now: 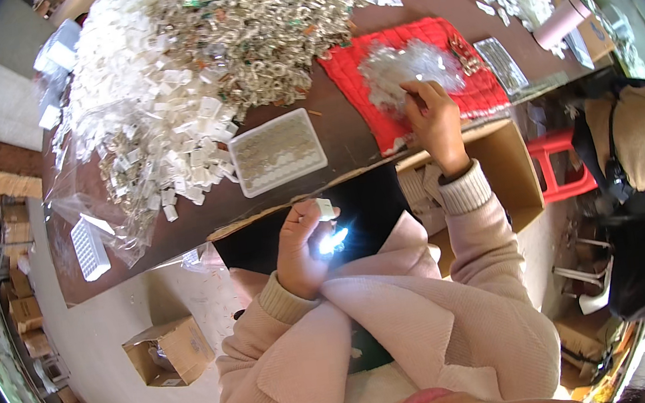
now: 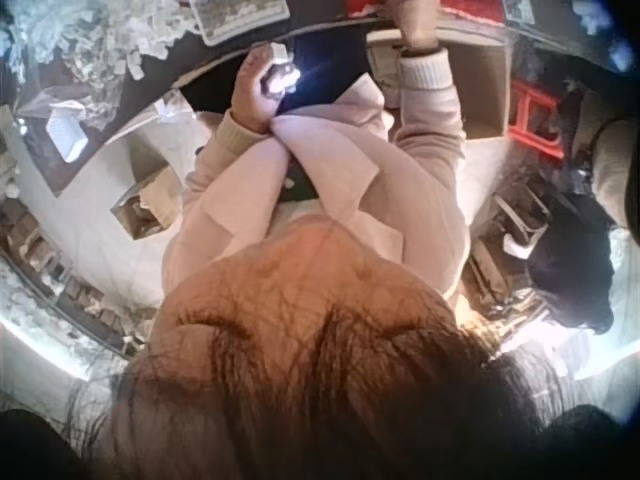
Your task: The person repeatedly picks small white plastic housings and metallic components from a table, inserts the metal parts into the housings, and places the assembled units into a white tray. The process is continuous and repetitive throughout the clip.
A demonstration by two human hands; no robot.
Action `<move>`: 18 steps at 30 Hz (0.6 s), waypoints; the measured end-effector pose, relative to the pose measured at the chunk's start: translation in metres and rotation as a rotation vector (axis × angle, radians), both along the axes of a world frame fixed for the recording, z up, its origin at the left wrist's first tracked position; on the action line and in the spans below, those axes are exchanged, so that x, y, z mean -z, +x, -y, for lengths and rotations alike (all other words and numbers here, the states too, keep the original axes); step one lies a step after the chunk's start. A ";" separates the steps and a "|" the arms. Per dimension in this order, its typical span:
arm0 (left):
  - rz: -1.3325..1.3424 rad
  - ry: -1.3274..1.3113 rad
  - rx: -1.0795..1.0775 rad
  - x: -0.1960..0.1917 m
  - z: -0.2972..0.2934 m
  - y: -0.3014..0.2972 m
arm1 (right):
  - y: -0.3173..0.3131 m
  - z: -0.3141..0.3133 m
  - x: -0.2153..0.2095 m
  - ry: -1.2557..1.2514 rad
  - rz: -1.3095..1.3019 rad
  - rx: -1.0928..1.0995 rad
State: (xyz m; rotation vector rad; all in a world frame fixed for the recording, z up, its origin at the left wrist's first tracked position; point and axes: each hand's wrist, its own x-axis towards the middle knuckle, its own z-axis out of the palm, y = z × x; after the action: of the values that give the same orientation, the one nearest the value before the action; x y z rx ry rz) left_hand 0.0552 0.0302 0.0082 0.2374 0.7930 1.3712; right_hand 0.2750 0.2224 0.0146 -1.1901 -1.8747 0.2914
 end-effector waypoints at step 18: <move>0.167 0.070 -0.006 0.008 0.001 -0.001 | -0.007 0.002 -0.014 -0.496 -0.654 -0.195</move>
State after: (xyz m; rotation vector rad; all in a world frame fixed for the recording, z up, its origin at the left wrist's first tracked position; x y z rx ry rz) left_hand 0.0541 0.0295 0.0001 0.1733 0.6080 1.4061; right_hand 0.2681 0.2206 0.0290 -1.0420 -1.3625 1.1582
